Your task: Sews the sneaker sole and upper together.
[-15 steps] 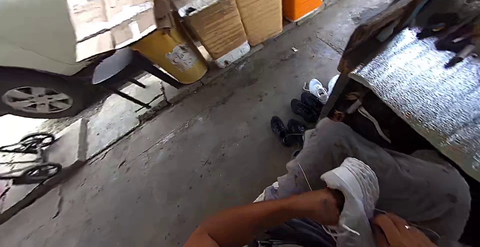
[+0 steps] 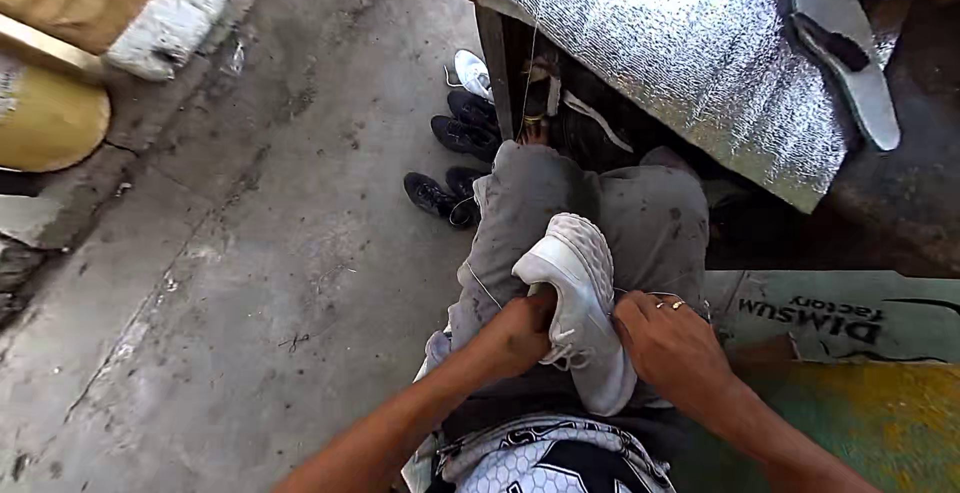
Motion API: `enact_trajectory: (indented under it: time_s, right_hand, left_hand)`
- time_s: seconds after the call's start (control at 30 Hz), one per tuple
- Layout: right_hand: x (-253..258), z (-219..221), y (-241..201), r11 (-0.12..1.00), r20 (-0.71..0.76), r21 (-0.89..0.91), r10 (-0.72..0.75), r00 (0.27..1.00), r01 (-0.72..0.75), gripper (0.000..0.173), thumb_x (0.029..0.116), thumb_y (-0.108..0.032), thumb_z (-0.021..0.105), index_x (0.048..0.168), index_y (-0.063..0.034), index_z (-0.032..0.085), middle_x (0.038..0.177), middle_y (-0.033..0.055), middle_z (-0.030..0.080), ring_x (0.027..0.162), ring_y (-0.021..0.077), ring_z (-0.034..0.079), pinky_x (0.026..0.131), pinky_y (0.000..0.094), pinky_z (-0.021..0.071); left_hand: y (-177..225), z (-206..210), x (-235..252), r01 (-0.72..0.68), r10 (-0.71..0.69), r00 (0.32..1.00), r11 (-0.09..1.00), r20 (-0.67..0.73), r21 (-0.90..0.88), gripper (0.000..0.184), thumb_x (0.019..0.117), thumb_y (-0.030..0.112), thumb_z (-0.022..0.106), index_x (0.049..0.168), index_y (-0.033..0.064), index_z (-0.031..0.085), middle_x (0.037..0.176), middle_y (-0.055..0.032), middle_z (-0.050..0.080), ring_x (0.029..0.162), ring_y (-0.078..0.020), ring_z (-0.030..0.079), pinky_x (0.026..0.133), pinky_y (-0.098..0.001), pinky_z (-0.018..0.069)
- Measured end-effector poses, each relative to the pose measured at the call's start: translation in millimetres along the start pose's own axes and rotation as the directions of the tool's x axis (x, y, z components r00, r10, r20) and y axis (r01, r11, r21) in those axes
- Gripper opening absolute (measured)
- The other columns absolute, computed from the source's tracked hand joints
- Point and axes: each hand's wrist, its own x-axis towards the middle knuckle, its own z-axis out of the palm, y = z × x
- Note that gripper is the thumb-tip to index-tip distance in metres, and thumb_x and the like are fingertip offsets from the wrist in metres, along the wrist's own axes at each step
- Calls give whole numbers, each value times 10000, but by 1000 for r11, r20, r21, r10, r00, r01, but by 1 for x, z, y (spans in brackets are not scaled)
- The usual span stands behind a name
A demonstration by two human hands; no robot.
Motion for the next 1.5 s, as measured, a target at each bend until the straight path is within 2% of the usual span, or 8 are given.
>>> enact_trajectory:
  time_s: [0.17,0.27,0.53,0.8,0.97,1.17,1.3,1.5]
  right_hand:
    - [8,-6,5,991,96,107,-88,991,78,242,1054,-224,498,991,-56,661,936,128,698,841,294,719,739,444,592]
    - [17,-16,12,982,140,126,-159,977,142,268,1037,-270,535,963,-47,664,892,137,686,816,311,718,707,453,591]
    - [34,-9,25,986,88,98,-142,986,133,425,987,-448,569,774,-87,642,647,63,615,576,242,646,516,421,510]
    - [-16,-24,94,968,35,2,250,968,-251,784,893,-778,500,701,-26,608,561,131,560,505,334,603,445,531,446]
    - [-37,-3,82,937,234,298,112,966,-181,862,790,-904,449,677,-61,592,522,76,502,471,251,540,442,474,427]
    - [-34,7,56,662,-27,749,71,997,-27,353,992,-435,660,960,-85,685,873,38,629,708,30,548,613,175,468]
    - [-7,16,16,900,-110,429,141,984,-81,206,1014,-280,604,1044,-163,771,1196,117,696,719,207,679,585,391,566]
    - [-16,-22,26,195,181,951,270,946,-238,118,1034,-235,586,1092,-139,620,804,-91,644,651,-30,579,568,142,490]
  left_hand:
    - [-8,2,-12,-263,319,942,896,-104,358,140,947,120,606,937,44,723,954,-127,718,941,-236,707,839,-426,585]
    - [1,1,-13,-242,390,915,730,-98,639,115,889,146,626,909,54,693,934,-185,674,848,-372,699,639,-530,575]
    - [11,-13,1,-309,450,893,606,4,733,130,858,166,620,751,96,647,773,-72,672,770,-272,694,592,-471,536]
    - [-5,-9,0,-298,521,844,655,-129,694,202,925,225,592,767,122,664,769,-59,664,713,-245,671,548,-436,506]
    - [-7,-10,3,-329,549,830,626,-99,707,267,920,255,580,706,104,635,693,-71,663,674,-258,676,553,-437,506]
    - [-9,-13,2,-312,546,830,620,-111,720,299,913,294,578,685,107,619,645,-67,644,620,-250,656,516,-427,480]
    - [-9,-11,3,-295,548,827,612,-124,734,294,911,297,573,692,107,624,642,-66,644,608,-252,651,505,-429,475]
    - [-11,-12,2,-301,547,828,622,-126,723,305,912,298,579,685,99,618,647,-74,647,614,-256,657,504,-429,482]
